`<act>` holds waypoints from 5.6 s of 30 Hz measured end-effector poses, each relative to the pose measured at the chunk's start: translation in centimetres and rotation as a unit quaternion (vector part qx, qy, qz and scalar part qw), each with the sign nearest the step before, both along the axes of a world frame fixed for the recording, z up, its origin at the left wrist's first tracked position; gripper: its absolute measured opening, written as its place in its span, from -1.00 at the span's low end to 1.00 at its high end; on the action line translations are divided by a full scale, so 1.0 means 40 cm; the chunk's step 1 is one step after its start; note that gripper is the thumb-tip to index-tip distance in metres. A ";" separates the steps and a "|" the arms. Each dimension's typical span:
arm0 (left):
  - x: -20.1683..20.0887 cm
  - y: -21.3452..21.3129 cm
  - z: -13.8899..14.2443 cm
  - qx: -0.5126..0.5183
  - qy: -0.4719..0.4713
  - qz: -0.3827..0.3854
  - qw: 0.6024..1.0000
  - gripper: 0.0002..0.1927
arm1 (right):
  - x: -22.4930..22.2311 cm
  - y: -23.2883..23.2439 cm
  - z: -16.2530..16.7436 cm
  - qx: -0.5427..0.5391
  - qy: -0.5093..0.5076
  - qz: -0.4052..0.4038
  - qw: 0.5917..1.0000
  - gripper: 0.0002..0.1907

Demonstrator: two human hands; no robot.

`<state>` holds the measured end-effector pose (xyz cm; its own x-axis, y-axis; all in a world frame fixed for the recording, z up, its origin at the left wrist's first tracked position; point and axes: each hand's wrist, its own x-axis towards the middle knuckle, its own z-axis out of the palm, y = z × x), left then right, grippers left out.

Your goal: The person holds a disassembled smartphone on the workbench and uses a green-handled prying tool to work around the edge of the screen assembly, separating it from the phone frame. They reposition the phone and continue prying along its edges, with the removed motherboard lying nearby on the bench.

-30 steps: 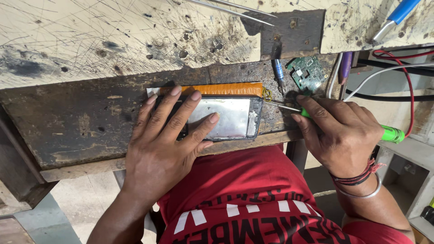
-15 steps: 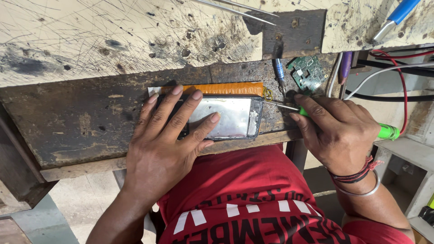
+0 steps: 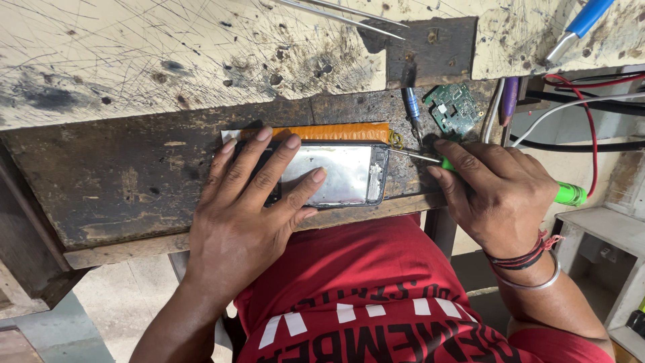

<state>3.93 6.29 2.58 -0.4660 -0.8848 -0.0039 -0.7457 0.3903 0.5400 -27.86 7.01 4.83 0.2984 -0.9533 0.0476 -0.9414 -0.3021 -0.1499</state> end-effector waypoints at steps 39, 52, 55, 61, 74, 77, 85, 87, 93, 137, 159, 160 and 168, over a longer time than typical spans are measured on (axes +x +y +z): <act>0.001 -0.007 0.002 -0.010 0.003 -0.005 1.000 -0.51 | 0.015 -0.017 0.002 -0.001 0.001 0.007 1.000 -0.64; 0.001 -0.006 -0.001 -0.010 0.006 -0.004 1.000 -0.52 | 0.011 -0.015 -0.006 -0.007 -0.008 0.015 1.000 -0.64; 0.001 -0.005 -0.002 -0.010 0.006 -0.004 1.000 -0.52 | 0.014 -0.016 -0.007 -0.005 -0.004 0.007 1.000 -0.64; 0.002 -0.004 -0.001 -0.010 0.003 -0.005 1.000 -0.52 | 0.013 -0.020 -0.004 -0.006 -0.009 0.023 1.000 -0.64; 0.002 -0.006 -0.002 -0.009 0.004 -0.008 1.000 -0.51 | 0.017 -0.025 -0.003 -0.004 0.007 0.019 1.000 -0.65; 0.002 -0.006 -0.003 -0.008 0.005 -0.009 1.000 -0.50 | 0.017 -0.025 -0.005 -0.008 0.003 0.021 1.000 -0.65; 0.001 -0.003 -0.005 -0.002 -0.002 -0.010 1.000 -0.49 | 0.020 -0.028 -0.001 -0.005 0.003 0.026 1.000 -0.65; 0.001 -0.003 -0.006 -0.002 -0.002 -0.009 1.000 -0.49 | 0.022 -0.030 0.000 -0.005 0.003 0.025 1.000 -0.65; 0.002 -0.003 -0.005 -0.001 0.004 -0.007 1.000 -0.50 | 0.020 -0.031 -0.001 -0.010 0.003 0.040 0.999 -0.65; -0.042 0.078 -0.023 -0.210 0.083 -0.114 0.967 -0.57 | 0.119 0.038 0.049 0.022 -0.121 0.168 0.978 -0.66; 0.047 0.028 -0.041 -0.141 -0.010 -0.004 0.990 -0.50 | 0.065 0.068 0.039 0.098 -0.175 0.065 0.978 -0.70; 0.044 0.016 -0.025 -0.108 -0.022 -0.005 0.994 -0.39 | 0.075 0.063 0.036 0.098 -0.179 0.084 0.975 -0.70; 0.027 -0.006 0.012 -0.068 -0.051 0.057 0.995 -0.12 | 0.101 0.035 0.033 0.102 -0.181 0.024 0.978 -0.69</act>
<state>4.99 6.06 3.06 -0.3665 -0.9272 0.0778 -0.8372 0.3651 0.4071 -23.84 8.40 6.15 0.3416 -0.9393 -0.0309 -0.8009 -0.2738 -0.5326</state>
